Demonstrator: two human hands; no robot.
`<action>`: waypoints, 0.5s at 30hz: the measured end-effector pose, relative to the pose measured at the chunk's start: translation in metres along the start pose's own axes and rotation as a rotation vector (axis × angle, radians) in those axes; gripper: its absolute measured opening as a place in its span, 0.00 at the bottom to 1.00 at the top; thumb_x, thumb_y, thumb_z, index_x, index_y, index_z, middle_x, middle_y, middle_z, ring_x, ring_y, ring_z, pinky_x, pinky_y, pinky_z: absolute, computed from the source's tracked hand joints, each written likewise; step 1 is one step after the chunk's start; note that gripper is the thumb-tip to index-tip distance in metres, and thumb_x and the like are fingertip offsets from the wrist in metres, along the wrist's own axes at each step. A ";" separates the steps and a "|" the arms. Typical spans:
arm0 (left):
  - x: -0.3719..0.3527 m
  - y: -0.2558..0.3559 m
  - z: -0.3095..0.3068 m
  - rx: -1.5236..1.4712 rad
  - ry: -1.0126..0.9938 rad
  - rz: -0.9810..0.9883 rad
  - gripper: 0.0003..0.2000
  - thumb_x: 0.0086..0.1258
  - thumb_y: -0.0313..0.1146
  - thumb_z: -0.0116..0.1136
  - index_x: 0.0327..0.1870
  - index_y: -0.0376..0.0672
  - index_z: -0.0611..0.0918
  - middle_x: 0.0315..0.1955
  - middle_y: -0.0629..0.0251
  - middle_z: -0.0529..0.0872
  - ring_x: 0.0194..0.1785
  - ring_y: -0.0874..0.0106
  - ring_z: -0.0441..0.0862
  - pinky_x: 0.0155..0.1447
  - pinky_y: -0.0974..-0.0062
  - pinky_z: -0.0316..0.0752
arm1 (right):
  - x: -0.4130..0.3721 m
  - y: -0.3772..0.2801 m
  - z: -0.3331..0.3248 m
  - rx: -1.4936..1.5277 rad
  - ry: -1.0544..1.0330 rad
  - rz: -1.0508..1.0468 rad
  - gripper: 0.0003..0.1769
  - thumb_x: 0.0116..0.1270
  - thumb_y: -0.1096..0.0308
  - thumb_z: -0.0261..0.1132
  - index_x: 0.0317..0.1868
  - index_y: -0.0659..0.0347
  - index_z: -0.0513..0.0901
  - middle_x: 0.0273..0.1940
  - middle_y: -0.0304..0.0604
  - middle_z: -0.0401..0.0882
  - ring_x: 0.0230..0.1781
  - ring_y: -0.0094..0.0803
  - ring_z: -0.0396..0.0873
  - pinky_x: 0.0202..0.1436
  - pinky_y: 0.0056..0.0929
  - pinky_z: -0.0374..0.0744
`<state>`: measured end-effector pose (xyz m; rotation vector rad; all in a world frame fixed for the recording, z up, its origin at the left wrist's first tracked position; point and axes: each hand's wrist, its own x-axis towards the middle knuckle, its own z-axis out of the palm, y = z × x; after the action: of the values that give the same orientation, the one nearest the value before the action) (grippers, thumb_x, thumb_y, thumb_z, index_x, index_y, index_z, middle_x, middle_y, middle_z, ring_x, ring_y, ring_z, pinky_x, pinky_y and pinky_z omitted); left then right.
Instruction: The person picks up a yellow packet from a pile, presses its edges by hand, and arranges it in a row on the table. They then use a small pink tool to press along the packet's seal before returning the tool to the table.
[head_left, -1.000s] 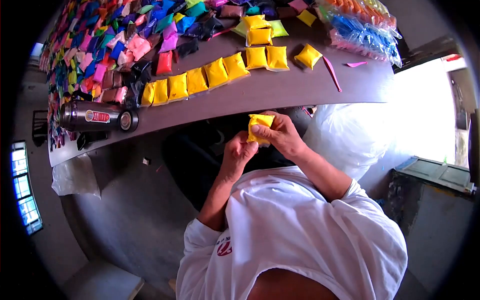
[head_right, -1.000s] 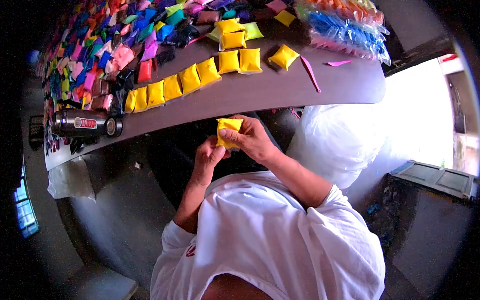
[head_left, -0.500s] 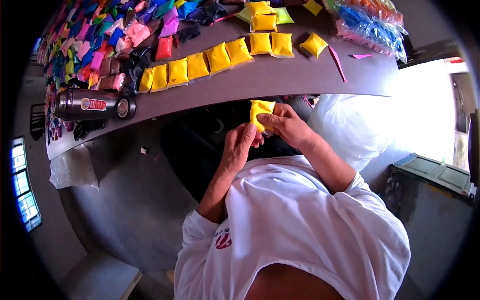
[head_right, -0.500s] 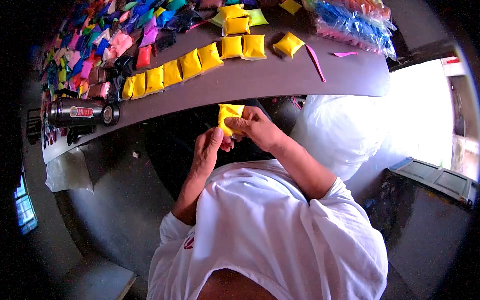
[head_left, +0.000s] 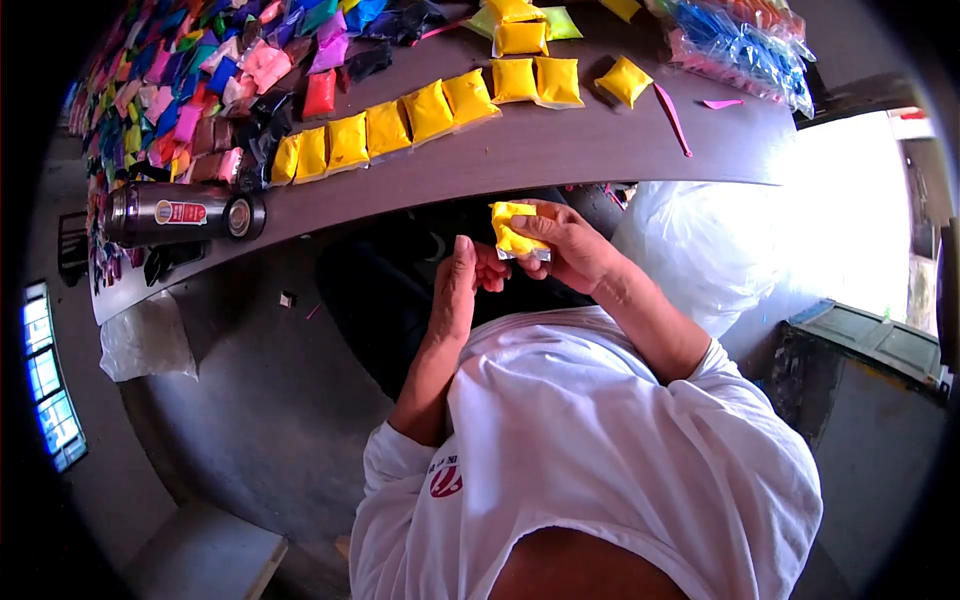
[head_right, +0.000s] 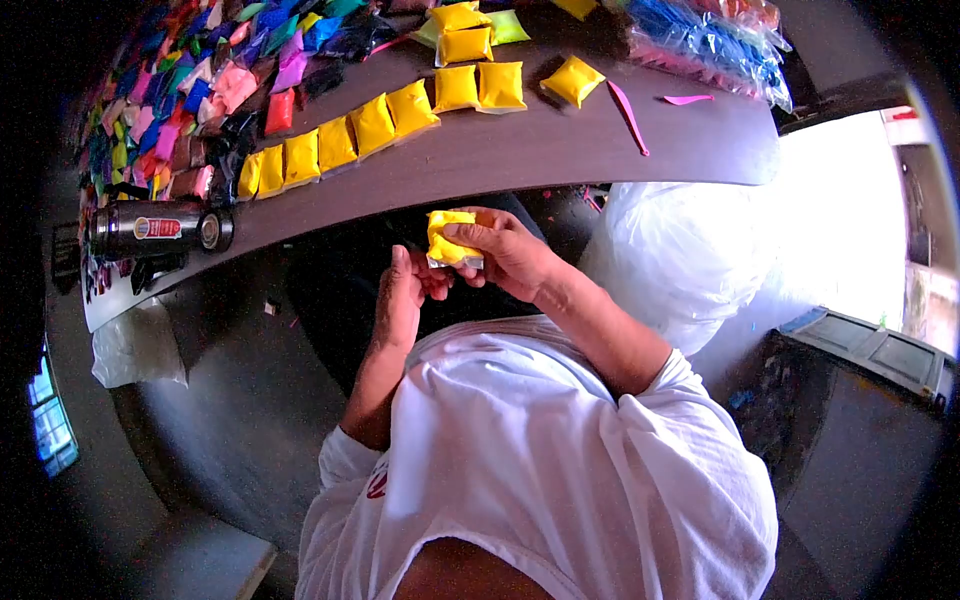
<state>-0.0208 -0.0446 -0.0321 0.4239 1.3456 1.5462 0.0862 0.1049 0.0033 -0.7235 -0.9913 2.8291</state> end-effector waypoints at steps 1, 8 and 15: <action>0.000 0.001 0.000 0.004 -0.009 0.002 0.30 0.73 0.61 0.33 0.30 0.41 0.77 0.25 0.66 0.80 0.27 0.80 0.74 0.37 0.82 0.71 | -0.001 -0.002 0.003 0.005 0.026 0.010 0.17 0.69 0.58 0.60 0.48 0.63 0.75 0.33 0.36 0.79 0.24 0.19 0.76 0.20 0.15 0.71; -0.004 0.013 0.009 -0.049 -0.071 -0.018 0.26 0.72 0.58 0.41 0.35 0.41 0.76 0.25 0.67 0.79 0.29 0.82 0.76 0.38 0.85 0.72 | -0.002 0.007 0.009 -0.207 0.087 -0.036 0.20 0.71 0.54 0.57 0.50 0.65 0.74 0.29 0.37 0.79 0.20 0.17 0.73 0.16 0.15 0.65; -0.003 0.019 0.015 -0.024 0.100 -0.128 0.23 0.71 0.56 0.46 0.28 0.43 0.77 0.21 0.70 0.79 0.24 0.83 0.73 0.33 0.86 0.69 | -0.008 0.006 0.002 -0.522 0.277 -0.117 0.23 0.73 0.55 0.53 0.58 0.65 0.70 0.39 0.43 0.76 0.31 0.23 0.75 0.32 0.20 0.76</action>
<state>-0.0161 -0.0372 -0.0096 0.2433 1.4017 1.4919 0.0934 0.0972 0.0042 -1.0205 -1.6670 2.2938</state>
